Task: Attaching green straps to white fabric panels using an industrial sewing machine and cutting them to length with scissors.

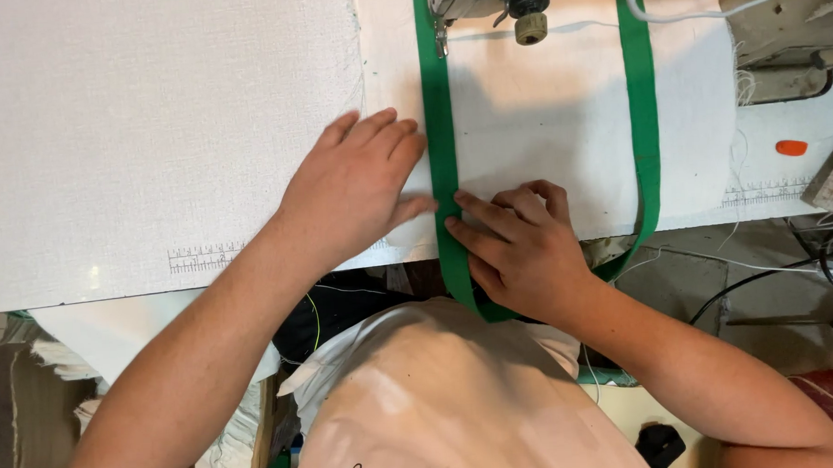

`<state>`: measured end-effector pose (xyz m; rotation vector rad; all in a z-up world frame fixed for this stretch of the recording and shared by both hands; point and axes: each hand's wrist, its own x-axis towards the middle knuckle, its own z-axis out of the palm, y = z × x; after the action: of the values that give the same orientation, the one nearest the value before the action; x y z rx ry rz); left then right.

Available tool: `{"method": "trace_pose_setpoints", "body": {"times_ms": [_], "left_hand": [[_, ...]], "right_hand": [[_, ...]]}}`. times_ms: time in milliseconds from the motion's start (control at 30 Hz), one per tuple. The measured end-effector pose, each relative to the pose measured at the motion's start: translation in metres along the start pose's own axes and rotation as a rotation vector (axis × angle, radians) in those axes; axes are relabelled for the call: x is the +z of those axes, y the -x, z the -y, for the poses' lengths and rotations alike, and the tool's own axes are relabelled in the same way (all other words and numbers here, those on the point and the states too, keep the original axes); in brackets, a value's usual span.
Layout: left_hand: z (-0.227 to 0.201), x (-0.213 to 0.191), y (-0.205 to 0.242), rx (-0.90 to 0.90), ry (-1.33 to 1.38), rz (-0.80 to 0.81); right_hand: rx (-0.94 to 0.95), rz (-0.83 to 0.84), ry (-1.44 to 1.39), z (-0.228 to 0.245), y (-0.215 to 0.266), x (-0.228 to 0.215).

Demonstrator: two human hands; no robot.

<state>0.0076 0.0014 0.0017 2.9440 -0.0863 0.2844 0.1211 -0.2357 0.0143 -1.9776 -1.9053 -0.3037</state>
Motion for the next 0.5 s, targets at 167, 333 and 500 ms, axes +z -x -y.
{"method": "trace_pose_setpoints", "body": {"times_ms": [167,333,500], "left_hand": [[0.017,0.016,-0.023,0.065,0.059,-0.132],[0.017,0.012,-0.023,0.076,-0.111,-0.146],[0.017,0.012,-0.023,0.062,-0.172,-0.159]], "right_hand": [[-0.002,0.025,-0.061,-0.003,-0.003,-0.006],[0.037,0.107,-0.194,-0.02,-0.009,-0.011],[0.044,0.186,-0.093,-0.028,0.0,0.004]]}}
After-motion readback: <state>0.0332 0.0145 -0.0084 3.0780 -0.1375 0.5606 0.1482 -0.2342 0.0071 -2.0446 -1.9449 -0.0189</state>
